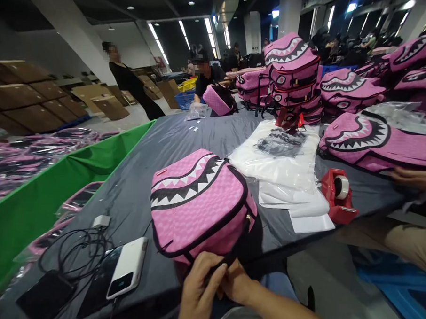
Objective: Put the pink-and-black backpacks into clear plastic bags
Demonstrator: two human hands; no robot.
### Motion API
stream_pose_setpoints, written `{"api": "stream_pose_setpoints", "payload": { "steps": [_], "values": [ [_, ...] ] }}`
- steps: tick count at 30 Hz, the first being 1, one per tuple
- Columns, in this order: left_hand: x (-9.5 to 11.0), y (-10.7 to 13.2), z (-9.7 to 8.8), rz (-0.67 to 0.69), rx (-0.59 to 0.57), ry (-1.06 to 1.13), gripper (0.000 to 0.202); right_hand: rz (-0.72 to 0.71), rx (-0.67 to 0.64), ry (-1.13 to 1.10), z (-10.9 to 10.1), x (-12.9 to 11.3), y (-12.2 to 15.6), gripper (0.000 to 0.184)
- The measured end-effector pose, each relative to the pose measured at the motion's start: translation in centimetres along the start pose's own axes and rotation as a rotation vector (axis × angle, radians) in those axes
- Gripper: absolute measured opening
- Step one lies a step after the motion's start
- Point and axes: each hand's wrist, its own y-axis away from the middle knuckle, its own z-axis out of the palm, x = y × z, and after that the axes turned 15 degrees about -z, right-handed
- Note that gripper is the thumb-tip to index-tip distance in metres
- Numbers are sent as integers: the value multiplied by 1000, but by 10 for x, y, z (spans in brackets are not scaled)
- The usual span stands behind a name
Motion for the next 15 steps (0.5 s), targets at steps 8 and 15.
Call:
{"api": "stream_pose_setpoints", "payload": {
  "steps": [8,15],
  "values": [
    [4,-25,-49,1,-121,-105,36,-6,-10,593,-95,-42,5,41],
    [-75,-23,-8,414,60,-507,39,351,116,1530,-260,-44,59,47]
  ]
}}
